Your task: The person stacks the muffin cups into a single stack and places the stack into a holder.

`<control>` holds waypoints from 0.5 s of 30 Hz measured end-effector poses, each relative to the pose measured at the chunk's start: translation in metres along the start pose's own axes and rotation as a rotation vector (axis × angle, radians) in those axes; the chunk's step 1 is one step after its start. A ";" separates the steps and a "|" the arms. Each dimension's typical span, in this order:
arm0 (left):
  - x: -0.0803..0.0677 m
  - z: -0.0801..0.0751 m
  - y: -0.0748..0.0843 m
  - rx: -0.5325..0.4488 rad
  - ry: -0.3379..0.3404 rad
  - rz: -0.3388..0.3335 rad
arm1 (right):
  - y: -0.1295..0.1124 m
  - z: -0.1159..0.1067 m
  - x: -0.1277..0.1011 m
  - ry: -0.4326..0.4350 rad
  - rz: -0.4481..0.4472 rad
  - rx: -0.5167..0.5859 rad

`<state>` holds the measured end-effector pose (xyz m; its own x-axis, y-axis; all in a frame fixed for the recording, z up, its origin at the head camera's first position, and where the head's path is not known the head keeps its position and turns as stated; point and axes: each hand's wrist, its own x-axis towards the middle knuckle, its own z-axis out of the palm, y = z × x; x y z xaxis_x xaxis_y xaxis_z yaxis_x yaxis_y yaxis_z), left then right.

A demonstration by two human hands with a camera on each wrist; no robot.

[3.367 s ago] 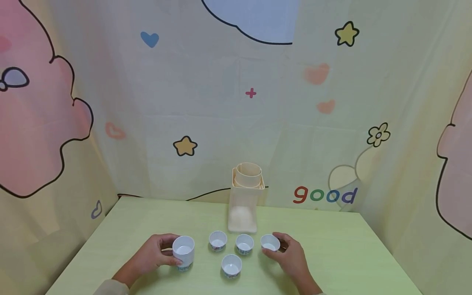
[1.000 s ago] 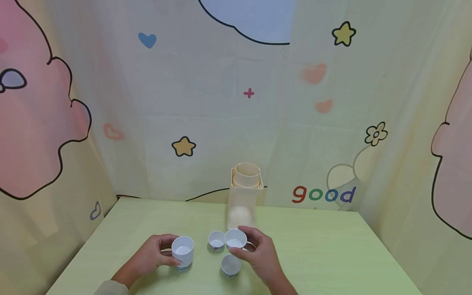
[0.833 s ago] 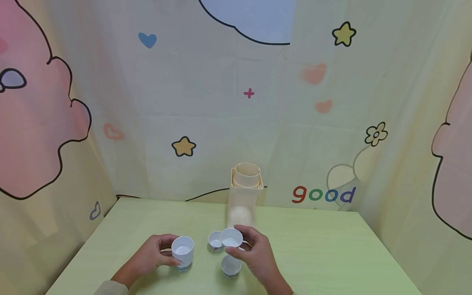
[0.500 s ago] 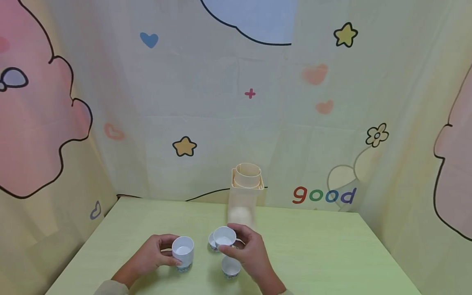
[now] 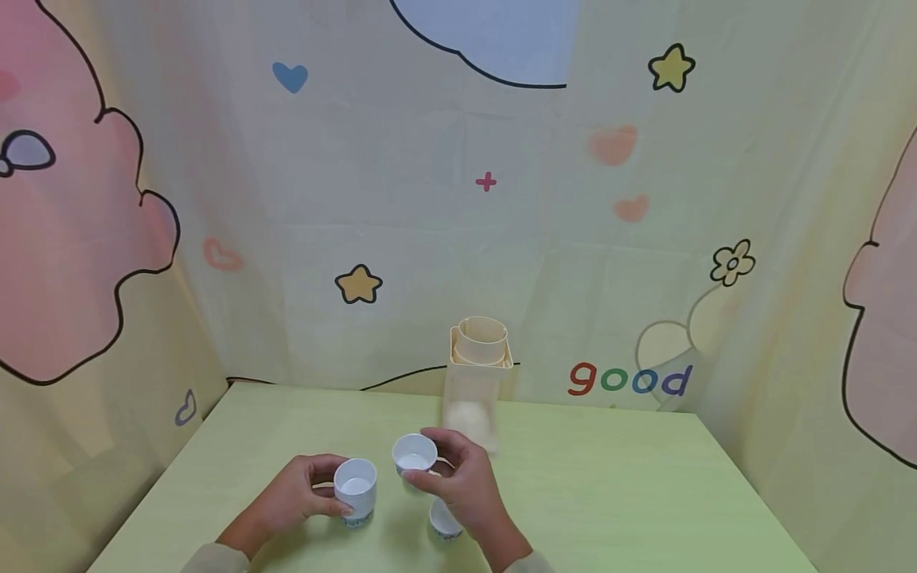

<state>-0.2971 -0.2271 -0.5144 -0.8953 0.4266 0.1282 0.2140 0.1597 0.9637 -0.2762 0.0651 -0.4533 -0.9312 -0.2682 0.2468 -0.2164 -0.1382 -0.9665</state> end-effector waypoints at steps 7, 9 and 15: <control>0.000 0.001 0.001 0.011 0.007 -0.004 | 0.001 0.010 0.005 -0.014 0.010 -0.008; 0.000 0.000 0.002 0.010 0.006 -0.012 | 0.002 0.012 0.006 -0.019 0.014 -0.003; 0.000 0.000 0.004 -0.001 0.001 -0.024 | 0.005 0.019 0.010 -0.028 0.010 0.026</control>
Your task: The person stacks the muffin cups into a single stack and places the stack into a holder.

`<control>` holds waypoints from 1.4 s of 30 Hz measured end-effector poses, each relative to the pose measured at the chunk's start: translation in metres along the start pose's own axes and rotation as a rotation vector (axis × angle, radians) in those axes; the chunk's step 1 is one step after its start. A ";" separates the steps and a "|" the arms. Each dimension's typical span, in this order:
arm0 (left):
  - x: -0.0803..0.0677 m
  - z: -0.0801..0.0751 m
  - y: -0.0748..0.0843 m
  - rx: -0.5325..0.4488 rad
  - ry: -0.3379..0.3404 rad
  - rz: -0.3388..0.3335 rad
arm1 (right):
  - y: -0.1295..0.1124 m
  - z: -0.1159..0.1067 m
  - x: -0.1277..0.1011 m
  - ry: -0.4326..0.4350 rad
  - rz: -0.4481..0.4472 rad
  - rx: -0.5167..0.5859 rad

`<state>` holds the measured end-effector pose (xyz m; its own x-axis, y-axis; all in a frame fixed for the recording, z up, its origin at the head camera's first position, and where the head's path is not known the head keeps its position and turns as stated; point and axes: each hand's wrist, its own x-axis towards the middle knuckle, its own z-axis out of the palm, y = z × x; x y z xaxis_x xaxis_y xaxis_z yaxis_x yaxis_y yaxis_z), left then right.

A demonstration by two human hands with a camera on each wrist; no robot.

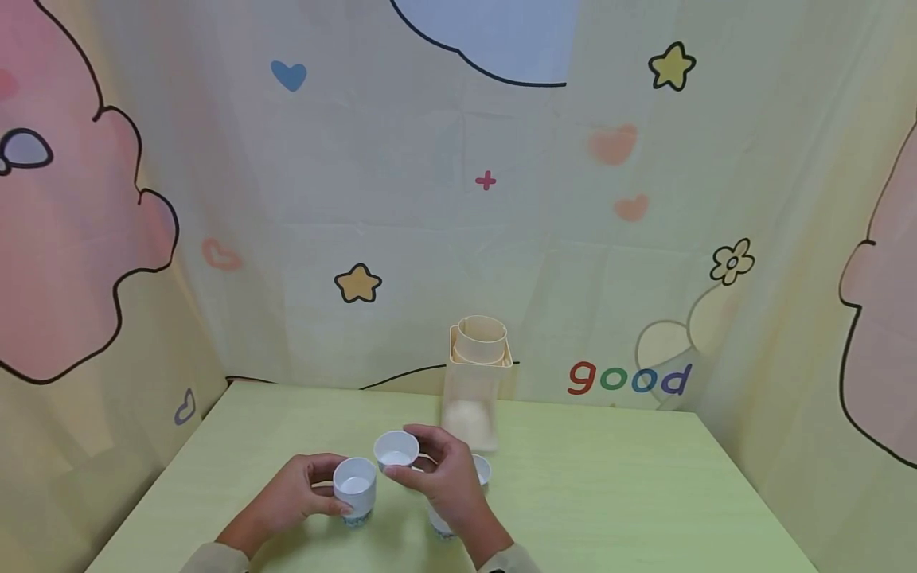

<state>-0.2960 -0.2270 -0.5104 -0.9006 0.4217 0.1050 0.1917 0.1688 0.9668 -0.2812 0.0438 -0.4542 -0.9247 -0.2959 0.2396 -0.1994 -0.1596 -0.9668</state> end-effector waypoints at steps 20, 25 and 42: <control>-0.002 0.001 0.000 -0.014 -0.002 0.000 | 0.004 0.023 0.008 -0.021 0.006 -0.038; -0.001 0.000 -0.001 -0.018 -0.008 0.002 | 0.010 0.027 0.010 -0.026 0.013 -0.044; 0.000 0.000 -0.001 -0.014 -0.012 0.014 | 0.023 0.039 0.013 -0.010 0.014 -0.073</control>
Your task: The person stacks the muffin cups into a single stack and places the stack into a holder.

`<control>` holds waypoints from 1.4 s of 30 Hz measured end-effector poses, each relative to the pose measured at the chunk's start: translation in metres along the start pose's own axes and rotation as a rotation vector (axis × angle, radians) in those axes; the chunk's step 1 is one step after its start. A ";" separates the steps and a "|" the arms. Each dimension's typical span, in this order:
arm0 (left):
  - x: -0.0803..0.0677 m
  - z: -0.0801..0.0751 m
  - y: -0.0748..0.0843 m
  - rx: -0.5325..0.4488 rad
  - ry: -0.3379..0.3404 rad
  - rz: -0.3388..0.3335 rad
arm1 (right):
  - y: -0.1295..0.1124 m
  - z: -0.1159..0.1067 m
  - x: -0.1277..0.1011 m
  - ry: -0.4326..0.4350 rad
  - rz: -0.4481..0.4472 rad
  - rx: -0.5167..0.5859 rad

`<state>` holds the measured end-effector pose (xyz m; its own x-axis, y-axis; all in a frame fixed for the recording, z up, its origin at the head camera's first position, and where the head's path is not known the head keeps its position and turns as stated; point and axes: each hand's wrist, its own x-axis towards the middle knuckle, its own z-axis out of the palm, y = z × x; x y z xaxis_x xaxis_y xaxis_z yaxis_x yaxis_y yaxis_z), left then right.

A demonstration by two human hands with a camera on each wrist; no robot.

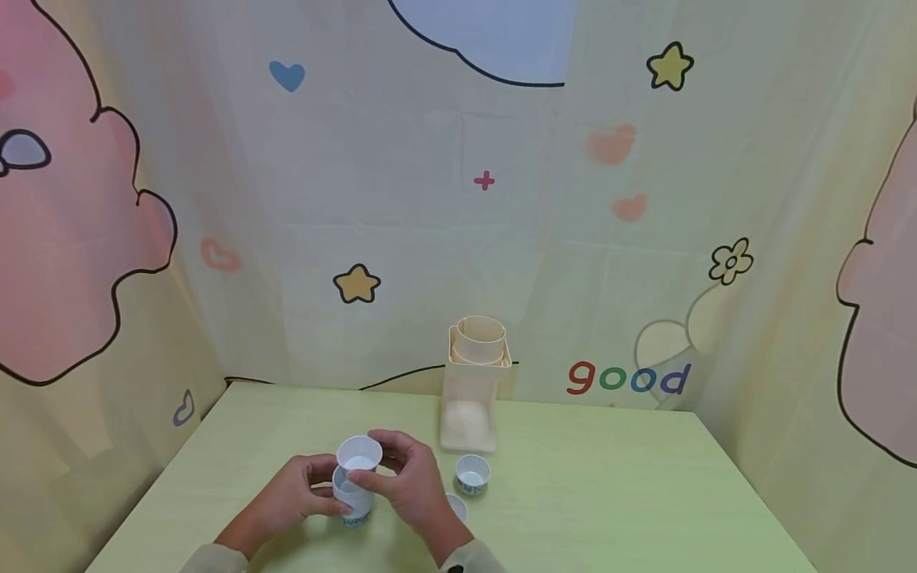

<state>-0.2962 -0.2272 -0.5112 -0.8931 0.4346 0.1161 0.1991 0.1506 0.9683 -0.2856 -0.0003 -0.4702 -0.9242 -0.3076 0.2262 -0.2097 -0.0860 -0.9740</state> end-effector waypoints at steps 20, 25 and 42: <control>-0.001 0.001 0.000 -0.018 -0.009 0.007 | 0.010 0.004 0.001 -0.007 0.007 -0.071; -0.001 0.001 0.000 -0.009 -0.008 0.014 | 0.012 0.005 0.000 -0.010 0.019 -0.084; -0.001 0.000 -0.002 -0.011 -0.004 -0.005 | 0.023 0.004 -0.003 -0.023 -0.017 -0.114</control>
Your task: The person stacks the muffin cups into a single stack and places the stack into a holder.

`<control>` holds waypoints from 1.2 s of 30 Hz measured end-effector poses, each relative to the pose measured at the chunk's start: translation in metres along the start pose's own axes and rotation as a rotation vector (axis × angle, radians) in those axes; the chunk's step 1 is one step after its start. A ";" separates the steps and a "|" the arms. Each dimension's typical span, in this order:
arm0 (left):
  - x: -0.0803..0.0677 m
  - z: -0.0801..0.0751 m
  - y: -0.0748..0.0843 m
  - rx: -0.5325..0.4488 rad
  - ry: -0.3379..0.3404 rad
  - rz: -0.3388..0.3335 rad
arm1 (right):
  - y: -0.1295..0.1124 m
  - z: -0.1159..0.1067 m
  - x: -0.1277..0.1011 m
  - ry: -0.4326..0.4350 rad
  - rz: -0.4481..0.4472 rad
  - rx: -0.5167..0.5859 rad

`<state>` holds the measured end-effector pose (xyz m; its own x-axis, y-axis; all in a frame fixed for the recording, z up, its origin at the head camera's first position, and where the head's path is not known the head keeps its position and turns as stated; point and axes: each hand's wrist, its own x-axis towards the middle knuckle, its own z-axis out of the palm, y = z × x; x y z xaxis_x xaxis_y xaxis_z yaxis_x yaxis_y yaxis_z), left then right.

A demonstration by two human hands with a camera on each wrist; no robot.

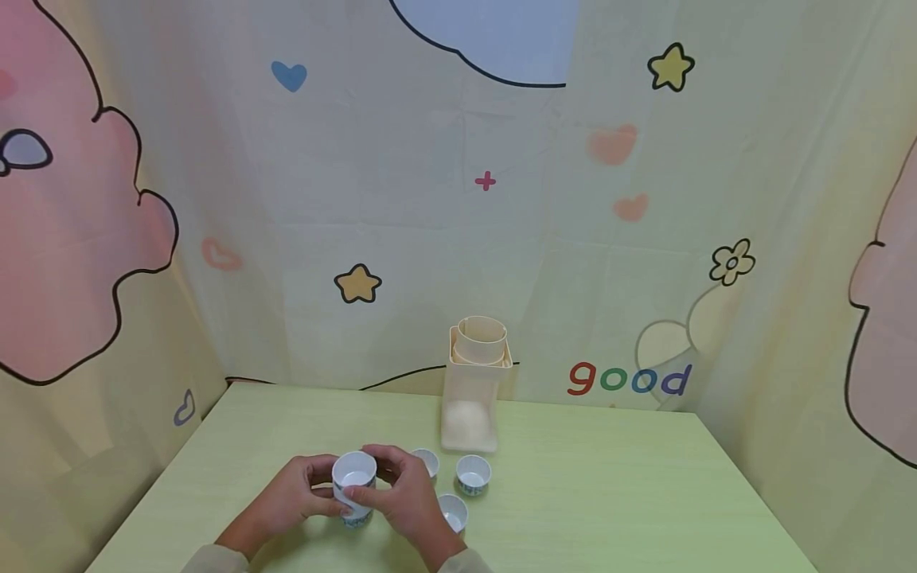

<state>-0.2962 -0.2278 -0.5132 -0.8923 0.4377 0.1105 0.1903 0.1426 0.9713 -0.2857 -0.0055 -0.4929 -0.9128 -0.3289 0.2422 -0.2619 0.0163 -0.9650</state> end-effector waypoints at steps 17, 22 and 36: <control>-0.001 0.001 -0.001 -0.006 -0.010 0.029 | 0.007 0.001 -0.001 -0.004 -0.005 -0.057; -0.002 0.001 0.000 -0.009 -0.009 0.025 | 0.008 0.000 -0.002 -0.010 0.010 -0.065; 0.000 0.000 -0.003 0.009 -0.005 0.027 | 0.004 -0.001 -0.001 -0.014 0.039 -0.125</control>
<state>-0.2967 -0.2285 -0.5164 -0.8847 0.4460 0.1358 0.2184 0.1389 0.9659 -0.2856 -0.0044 -0.4968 -0.9190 -0.3384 0.2024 -0.2639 0.1462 -0.9534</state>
